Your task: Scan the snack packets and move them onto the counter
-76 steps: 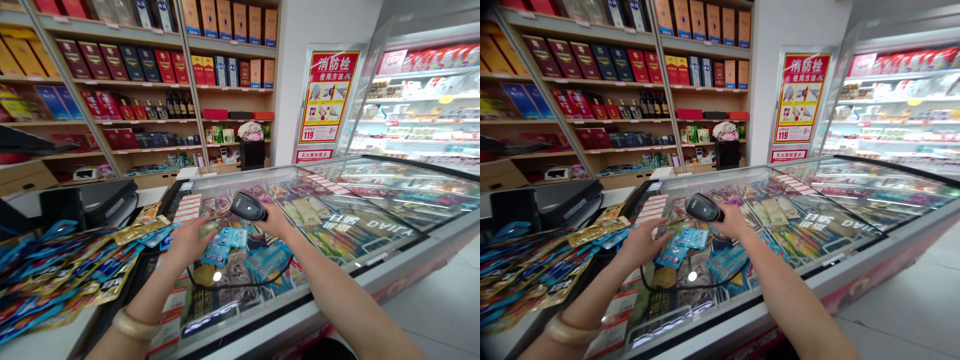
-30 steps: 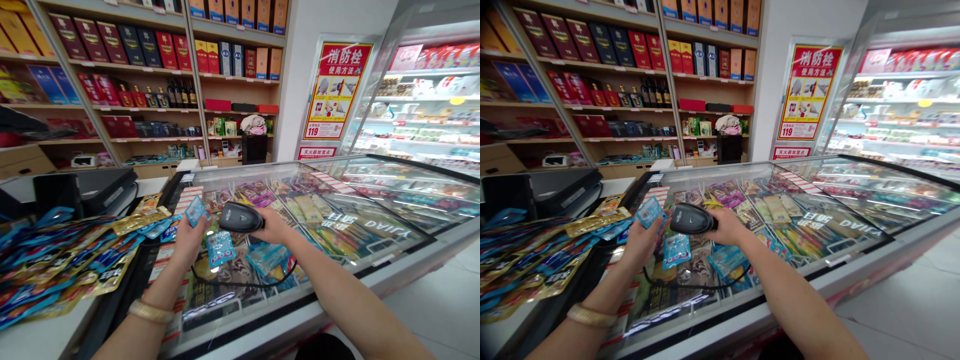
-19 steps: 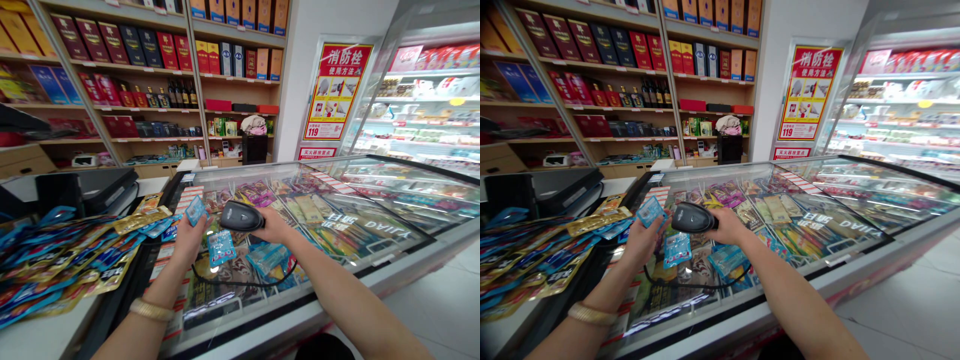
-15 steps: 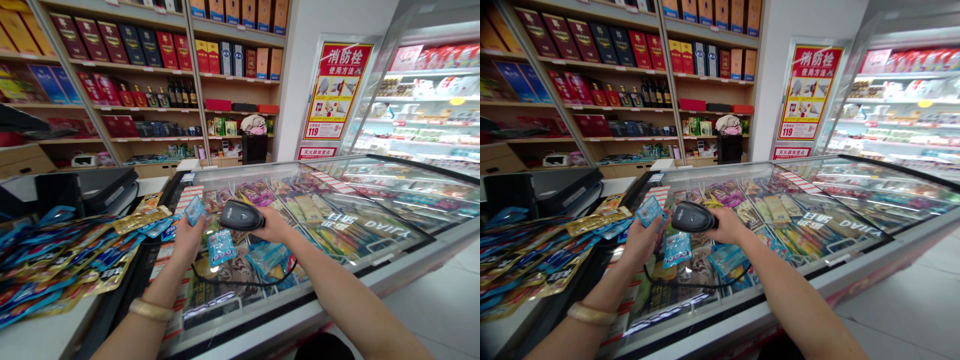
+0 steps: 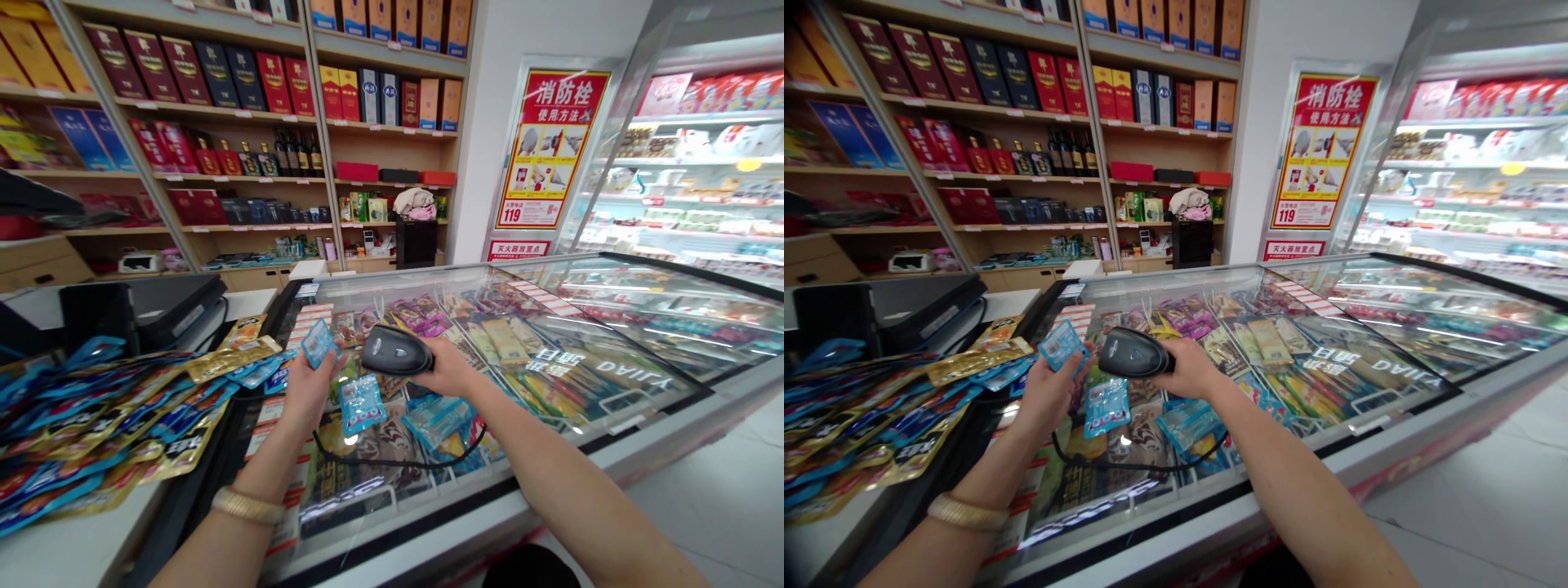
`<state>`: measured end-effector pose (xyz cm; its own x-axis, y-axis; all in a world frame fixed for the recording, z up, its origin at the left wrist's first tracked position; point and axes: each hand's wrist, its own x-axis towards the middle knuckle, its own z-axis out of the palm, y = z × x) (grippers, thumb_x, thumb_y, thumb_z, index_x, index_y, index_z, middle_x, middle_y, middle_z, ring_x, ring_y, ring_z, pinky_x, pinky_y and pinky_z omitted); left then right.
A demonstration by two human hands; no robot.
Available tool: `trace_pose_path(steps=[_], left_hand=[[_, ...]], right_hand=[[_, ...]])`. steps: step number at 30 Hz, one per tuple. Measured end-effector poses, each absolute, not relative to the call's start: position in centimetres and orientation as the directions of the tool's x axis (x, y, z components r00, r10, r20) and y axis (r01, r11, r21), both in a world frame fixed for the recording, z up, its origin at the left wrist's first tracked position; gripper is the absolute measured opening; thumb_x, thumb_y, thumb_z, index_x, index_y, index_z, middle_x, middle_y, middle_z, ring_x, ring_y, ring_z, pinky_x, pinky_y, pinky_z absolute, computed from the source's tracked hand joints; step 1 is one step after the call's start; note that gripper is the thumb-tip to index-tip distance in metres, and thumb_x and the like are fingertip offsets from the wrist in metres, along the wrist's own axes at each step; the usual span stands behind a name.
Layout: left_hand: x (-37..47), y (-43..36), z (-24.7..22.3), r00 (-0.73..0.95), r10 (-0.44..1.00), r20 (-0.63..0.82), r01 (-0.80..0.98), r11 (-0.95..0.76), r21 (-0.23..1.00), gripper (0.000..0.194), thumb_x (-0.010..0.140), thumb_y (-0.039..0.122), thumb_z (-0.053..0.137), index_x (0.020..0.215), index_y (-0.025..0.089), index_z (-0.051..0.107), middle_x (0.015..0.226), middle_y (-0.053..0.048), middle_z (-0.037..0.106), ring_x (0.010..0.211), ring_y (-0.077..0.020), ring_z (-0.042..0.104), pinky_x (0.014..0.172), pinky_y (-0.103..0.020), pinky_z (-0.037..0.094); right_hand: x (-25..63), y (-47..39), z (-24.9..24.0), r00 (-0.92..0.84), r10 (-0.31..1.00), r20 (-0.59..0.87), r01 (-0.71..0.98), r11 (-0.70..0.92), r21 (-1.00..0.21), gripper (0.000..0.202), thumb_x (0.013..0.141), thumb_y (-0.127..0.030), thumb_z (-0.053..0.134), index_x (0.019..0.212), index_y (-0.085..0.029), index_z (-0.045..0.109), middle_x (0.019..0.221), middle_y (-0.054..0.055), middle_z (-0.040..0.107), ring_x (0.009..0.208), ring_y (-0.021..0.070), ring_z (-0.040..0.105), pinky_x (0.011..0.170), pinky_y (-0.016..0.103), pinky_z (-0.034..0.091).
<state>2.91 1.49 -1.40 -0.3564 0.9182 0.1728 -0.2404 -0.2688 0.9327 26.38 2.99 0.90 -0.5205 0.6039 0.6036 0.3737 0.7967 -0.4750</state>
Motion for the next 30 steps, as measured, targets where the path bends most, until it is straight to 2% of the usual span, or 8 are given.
trace_pose_path(steps=[5, 9, 13, 15, 17, 19, 23, 30], left_hand=[[2.6, 1.3, -0.5, -0.392, 0.908, 0.150, -0.282, -0.274, 0.920, 0.032, 0.066, 0.029, 0.075, 0.091, 0.017, 0.060, 0.098, -0.005, 0.071, 0.102, -0.0219, 0.067, 0.097, -0.044, 0.051], [0.2, 1.3, 1.7, -0.578, 0.809, 0.108, -0.333, -0.355, 0.873, 0.018, 0.072, 0.019, 0.070, 0.085, 0.018, 0.058, 0.091, -0.001, 0.069, 0.092, -0.0171, 0.069, 0.095, -0.039, 0.054], [-3.9, 1.4, 3.8, -0.731, 0.668, -0.139, -0.510, -0.398, 0.762, 0.018, 0.076, 0.002, 0.059, 0.083, 0.018, 0.057, 0.094, -0.001, 0.068, 0.096, -0.0153, 0.069, 0.086, -0.025, 0.058], [-5.6, 1.4, 4.4, -0.696, 0.668, -0.262, -0.598, -0.338, 0.726, 0.023, 0.076, -0.004, 0.051, 0.085, 0.017, 0.058, 0.094, -0.006, 0.068, 0.098, -0.0161, 0.068, 0.078, -0.019, 0.059], [-6.7, 1.4, 4.6, -0.620, 0.719, -0.314, -0.664, -0.269, 0.698, 0.030, 0.077, -0.006, 0.043, 0.092, 0.013, 0.062, 0.093, -0.010, 0.068, 0.099, -0.0172, 0.069, 0.070, -0.016, 0.059], [-7.1, 1.4, 4.6, -0.570, 0.759, -0.314, -0.704, -0.255, 0.663, 0.037, 0.078, -0.007, 0.039, 0.099, 0.011, 0.063, 0.094, -0.012, 0.068, 0.099, -0.0167, 0.069, 0.066, -0.014, 0.059], [-6.8, 1.5, 4.3, -0.593, 0.763, -0.258, -0.685, -0.309, 0.659, 0.041, 0.081, -0.007, 0.037, 0.104, 0.013, 0.064, 0.104, -0.011, 0.070, 0.105, -0.0137, 0.067, 0.070, -0.014, 0.058], [-7.5, 2.1, 3.1, -0.610, 0.763, -0.214, -0.640, -0.315, 0.701, 0.039, 0.093, 0.006, 0.029, 0.099, 0.016, 0.067, 0.098, -0.011, 0.072, 0.108, -0.0157, 0.065, 0.071, -0.025, 0.060]], right_hand=[[26.6, 3.2, 0.7, -0.469, 0.607, 0.642, 0.337, 0.794, -0.505, 0.027, 0.071, -0.029, 0.070, 0.095, -0.018, 0.069, 0.084, 0.003, 0.073, 0.074, 0.0192, 0.066, 0.069, 0.026, 0.050], [27.0, 3.4, 0.5, -0.421, 0.621, 0.661, 0.356, 0.784, -0.509, 0.026, 0.072, -0.032, 0.071, 0.093, -0.017, 0.071, 0.081, 0.004, 0.073, 0.072, 0.0202, 0.066, 0.068, 0.028, 0.050], [27.2, 3.4, 0.7, -0.386, 0.632, 0.671, 0.352, 0.774, -0.526, 0.029, 0.073, -0.037, 0.072, 0.096, -0.018, 0.071, 0.083, 0.004, 0.074, 0.074, 0.0209, 0.067, 0.070, 0.030, 0.052], [27.2, 3.3, 0.8, -0.378, 0.632, 0.677, 0.348, 0.774, -0.529, 0.031, 0.073, -0.038, 0.073, 0.097, -0.018, 0.071, 0.084, 0.005, 0.074, 0.074, 0.0213, 0.068, 0.071, 0.031, 0.053], [27.2, 3.3, 0.9, -0.376, 0.631, 0.678, 0.347, 0.775, -0.529, 0.033, 0.073, -0.039, 0.073, 0.098, -0.018, 0.071, 0.085, 0.005, 0.074, 0.074, 0.0216, 0.068, 0.071, 0.031, 0.053], [27.2, 3.2, 1.0, -0.379, 0.631, 0.677, 0.346, 0.775, -0.528, 0.034, 0.073, -0.040, 0.073, 0.099, -0.019, 0.072, 0.085, 0.005, 0.074, 0.074, 0.0214, 0.068, 0.071, 0.031, 0.053], [27.2, 3.3, 0.9, -0.383, 0.627, 0.678, 0.345, 0.778, -0.525, 0.032, 0.075, -0.039, 0.073, 0.099, -0.019, 0.072, 0.083, 0.004, 0.074, 0.071, 0.0202, 0.068, 0.069, 0.029, 0.052], [27.2, 3.3, 0.8, -0.397, 0.619, 0.678, 0.341, 0.785, -0.517, 0.026, 0.075, -0.037, 0.072, 0.094, -0.019, 0.072, 0.082, 0.004, 0.074, 0.073, 0.0204, 0.068, 0.068, 0.029, 0.051]])
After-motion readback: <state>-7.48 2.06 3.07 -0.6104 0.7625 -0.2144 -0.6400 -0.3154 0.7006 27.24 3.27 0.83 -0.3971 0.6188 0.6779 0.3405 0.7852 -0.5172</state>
